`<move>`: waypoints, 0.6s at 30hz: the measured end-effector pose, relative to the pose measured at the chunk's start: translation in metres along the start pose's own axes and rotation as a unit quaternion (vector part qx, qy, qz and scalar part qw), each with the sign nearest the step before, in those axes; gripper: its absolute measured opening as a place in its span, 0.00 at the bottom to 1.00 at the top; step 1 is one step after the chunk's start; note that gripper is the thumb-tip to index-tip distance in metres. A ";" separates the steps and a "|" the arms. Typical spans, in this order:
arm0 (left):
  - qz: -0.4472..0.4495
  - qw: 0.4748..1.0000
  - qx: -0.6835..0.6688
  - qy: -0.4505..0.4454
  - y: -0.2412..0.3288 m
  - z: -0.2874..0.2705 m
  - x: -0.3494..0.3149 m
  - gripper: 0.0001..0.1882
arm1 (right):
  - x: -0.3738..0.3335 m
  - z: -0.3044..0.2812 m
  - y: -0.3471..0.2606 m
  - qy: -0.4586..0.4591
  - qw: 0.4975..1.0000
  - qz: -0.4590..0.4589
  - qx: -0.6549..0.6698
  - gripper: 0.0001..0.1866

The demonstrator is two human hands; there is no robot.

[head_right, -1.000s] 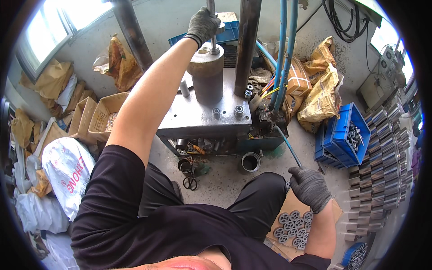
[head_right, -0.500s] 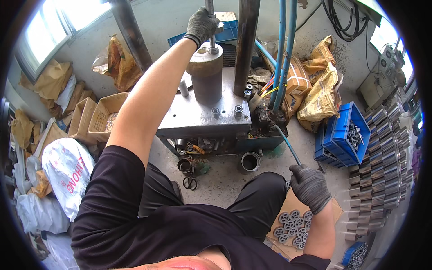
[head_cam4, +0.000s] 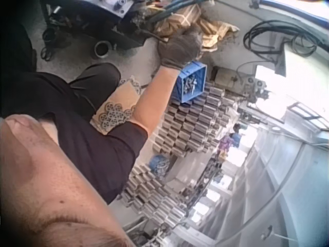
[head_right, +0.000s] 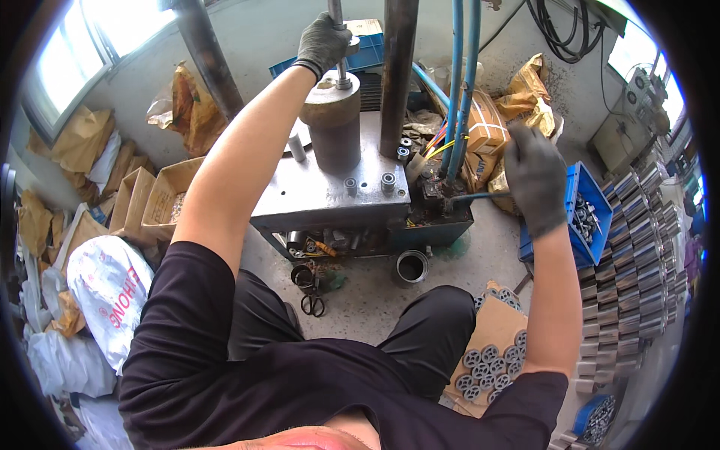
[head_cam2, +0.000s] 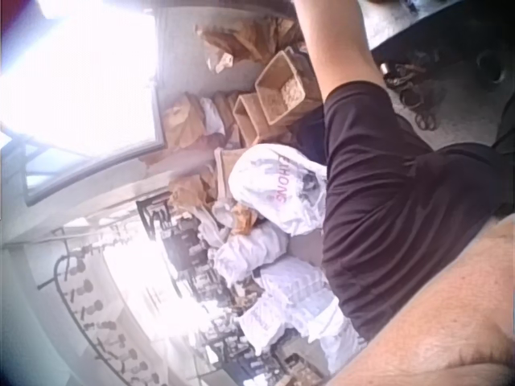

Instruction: The recorder is using a manual hydraulic press to assemble metal shafts into gear-like circular components, periodically moving between the press and a storage area on the floor.

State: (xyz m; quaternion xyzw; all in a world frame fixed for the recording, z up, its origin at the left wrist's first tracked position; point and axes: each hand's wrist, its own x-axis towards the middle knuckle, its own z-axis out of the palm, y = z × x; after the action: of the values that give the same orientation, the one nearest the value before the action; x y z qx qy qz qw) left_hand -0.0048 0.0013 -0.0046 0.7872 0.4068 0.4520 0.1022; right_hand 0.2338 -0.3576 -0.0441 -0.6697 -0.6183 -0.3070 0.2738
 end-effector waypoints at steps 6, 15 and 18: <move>-0.035 0.996 -0.081 -0.003 0.024 -0.013 -0.024 0.23 | 0.054 0.031 0.022 -0.034 0.997 0.041 -0.051 0.11; 0.196 0.945 -0.199 0.171 0.008 -0.003 -0.121 0.15 | 0.055 0.032 0.023 -0.080 0.989 0.085 -0.086 0.12; 0.085 0.781 -0.617 0.041 0.035 -0.009 -0.200 0.18 | 0.044 0.026 0.026 -0.063 0.990 0.080 -0.101 0.11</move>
State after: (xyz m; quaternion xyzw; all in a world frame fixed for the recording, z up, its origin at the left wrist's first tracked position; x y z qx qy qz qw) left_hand -0.0446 -0.1702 -0.1070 0.5681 -0.0241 0.6451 0.5104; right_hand 0.2640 -0.3116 -0.0277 -0.7594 -0.5445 -0.3017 0.1893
